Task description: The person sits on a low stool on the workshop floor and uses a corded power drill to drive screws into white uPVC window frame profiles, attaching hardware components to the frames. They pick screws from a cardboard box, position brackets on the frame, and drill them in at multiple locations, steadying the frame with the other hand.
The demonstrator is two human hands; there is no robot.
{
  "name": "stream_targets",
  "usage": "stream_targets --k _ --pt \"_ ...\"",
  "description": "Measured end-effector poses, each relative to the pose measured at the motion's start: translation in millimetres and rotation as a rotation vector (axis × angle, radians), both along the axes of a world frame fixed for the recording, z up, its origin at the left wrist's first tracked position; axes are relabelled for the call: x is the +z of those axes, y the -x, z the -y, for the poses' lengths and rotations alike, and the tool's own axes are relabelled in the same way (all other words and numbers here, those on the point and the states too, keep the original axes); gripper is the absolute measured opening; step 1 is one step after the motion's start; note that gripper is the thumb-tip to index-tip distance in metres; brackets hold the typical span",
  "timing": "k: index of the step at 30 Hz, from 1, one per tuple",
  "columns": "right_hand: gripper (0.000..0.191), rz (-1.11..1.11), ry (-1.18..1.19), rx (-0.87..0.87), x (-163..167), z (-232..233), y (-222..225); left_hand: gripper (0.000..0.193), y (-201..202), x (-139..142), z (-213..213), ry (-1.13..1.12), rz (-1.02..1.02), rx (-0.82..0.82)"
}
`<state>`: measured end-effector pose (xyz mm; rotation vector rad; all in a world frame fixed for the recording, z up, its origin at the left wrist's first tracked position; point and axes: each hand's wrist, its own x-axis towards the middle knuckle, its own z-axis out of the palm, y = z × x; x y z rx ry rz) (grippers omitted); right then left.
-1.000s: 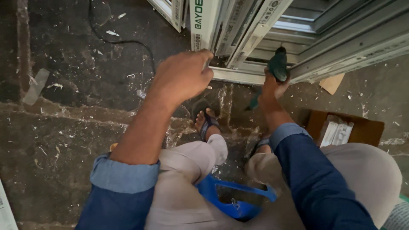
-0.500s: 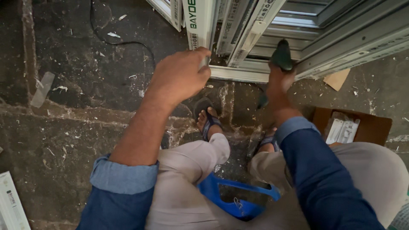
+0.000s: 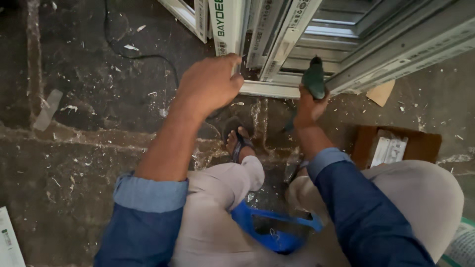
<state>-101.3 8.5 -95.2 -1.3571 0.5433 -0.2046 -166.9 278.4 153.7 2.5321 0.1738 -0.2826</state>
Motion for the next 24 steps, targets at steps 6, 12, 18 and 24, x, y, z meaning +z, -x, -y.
stream_targets --k 6,12,18,24 --pt "0.065 0.104 -0.062 0.011 21 5 16 0.035 0 -2 1 0.016 -0.038 0.045" --pt "0.065 0.106 -0.036 -0.001 34 31 33 0.03 -15 -13 13 -0.011 0.024 -0.032" --pt "0.053 0.128 -0.008 0.143 86 56 77 0.03 -46 -32 43 0.065 0.072 -0.083" --pt "0.053 0.031 -0.086 0.262 158 73 117 0.034 -88 -59 77 0.255 0.185 0.009"
